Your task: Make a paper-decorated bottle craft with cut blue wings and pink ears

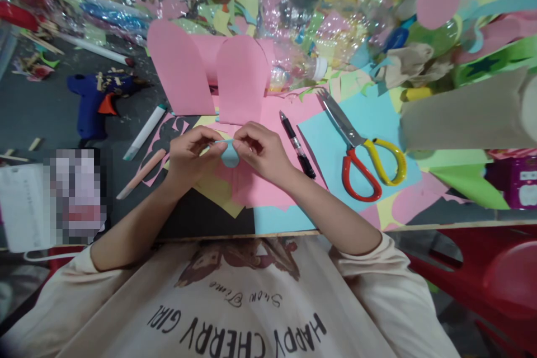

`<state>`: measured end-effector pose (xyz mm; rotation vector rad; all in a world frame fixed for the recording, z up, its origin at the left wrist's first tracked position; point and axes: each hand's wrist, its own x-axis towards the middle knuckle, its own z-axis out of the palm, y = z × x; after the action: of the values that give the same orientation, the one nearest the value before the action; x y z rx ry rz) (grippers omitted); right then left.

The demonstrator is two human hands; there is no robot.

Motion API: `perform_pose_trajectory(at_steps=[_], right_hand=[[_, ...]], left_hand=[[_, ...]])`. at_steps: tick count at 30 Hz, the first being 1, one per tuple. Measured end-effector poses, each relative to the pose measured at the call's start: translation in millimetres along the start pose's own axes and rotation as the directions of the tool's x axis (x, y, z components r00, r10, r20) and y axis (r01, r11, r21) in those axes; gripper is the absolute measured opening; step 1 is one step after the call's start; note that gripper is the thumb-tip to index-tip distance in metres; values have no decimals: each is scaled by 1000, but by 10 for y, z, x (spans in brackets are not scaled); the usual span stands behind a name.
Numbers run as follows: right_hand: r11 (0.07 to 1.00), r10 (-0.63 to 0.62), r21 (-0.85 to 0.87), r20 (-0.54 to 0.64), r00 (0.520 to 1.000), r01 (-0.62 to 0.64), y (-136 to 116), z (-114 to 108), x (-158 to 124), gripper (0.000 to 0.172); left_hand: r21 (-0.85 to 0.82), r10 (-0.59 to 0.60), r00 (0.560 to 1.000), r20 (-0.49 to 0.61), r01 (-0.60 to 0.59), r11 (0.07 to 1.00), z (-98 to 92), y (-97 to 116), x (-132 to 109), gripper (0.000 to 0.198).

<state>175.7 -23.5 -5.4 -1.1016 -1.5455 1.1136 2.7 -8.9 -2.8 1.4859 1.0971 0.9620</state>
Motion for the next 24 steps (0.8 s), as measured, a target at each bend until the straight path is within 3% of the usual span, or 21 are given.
perform_pose_trajectory(at_steps=[5, 17, 24], right_hand=[[1000, -8, -26, 10, 1000, 8, 3, 6, -5, 27], [990, 125, 67, 2, 992, -125, -12, 19, 4, 24], [955, 214, 222, -47, 976, -199, -36, 33, 4, 31]], left_hand=[[98, 49, 999, 15, -50, 994, 3, 2, -12, 18], [11, -46, 999, -9, 46, 999, 12, 20, -2, 23], [-13, -4, 1000, -1, 4, 1000, -10, 50, -7, 25]])
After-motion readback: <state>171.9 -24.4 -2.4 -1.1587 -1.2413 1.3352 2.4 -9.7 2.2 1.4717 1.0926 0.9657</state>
